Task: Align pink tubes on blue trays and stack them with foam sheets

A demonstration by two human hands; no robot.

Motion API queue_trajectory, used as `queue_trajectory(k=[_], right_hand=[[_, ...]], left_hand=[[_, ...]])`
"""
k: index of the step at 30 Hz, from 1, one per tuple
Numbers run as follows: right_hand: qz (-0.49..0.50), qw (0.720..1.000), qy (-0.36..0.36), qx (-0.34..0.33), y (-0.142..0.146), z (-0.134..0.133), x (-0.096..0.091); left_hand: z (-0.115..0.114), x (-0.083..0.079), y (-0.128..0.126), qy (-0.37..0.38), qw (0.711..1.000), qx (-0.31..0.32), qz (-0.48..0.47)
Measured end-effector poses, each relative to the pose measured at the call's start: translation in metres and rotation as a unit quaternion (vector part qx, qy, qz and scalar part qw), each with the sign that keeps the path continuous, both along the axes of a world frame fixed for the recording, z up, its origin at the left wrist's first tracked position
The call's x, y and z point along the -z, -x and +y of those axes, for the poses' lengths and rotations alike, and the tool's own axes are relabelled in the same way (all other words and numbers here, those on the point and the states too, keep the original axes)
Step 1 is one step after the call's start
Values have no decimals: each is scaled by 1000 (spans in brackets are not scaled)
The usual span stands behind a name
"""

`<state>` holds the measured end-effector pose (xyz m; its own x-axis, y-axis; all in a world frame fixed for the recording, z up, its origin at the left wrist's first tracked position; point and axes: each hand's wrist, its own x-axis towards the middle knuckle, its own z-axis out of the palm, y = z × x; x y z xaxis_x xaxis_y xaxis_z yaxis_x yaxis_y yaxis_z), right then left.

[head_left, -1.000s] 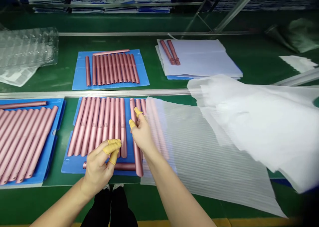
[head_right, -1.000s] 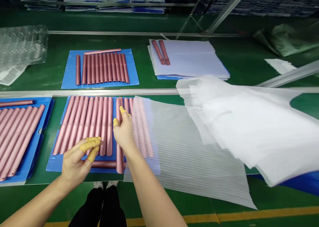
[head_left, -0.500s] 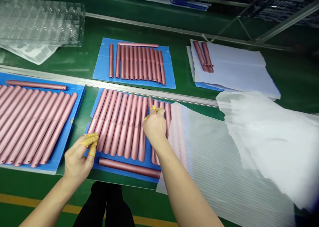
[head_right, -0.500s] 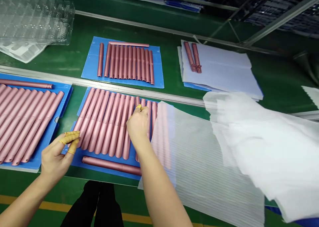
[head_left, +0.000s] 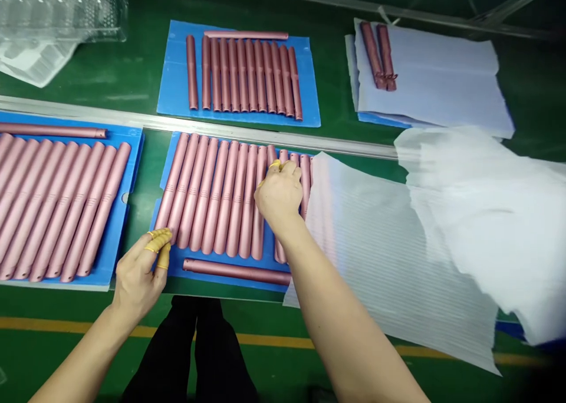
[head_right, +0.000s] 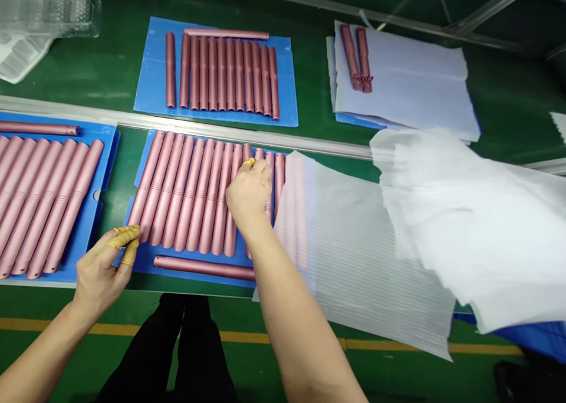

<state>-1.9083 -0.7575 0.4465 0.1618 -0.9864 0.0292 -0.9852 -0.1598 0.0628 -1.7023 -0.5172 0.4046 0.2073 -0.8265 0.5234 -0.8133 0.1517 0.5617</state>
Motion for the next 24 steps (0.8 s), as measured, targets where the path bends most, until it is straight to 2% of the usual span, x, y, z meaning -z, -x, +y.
queue_trajectory(k=[3,7,10,12,14,18,21,24], right_hand=[[-9,1000,-4,3,-1,-4,3],[-53,998,-4,-29,1,-11,11],[-102,993,45,-32,19,-3,19],[-133,986,98,-20,47,13,25],[-143,980,136,10,88,36,33],[-108,980,146,86,180,71,50],[-89,985,127,70,229,72,58],[-82,988,121,44,249,63,58]], left_hand=[[5,1,2,0,1000,9,-7],[12,-2,0,-15,1000,8,-17],[22,-3,3,-48,999,18,-11],[31,1,8,-75,997,20,-3],[39,7,16,-104,994,22,4],[47,19,31,-140,990,14,24],[47,23,34,-151,988,-2,43],[48,21,31,-154,986,4,57]])
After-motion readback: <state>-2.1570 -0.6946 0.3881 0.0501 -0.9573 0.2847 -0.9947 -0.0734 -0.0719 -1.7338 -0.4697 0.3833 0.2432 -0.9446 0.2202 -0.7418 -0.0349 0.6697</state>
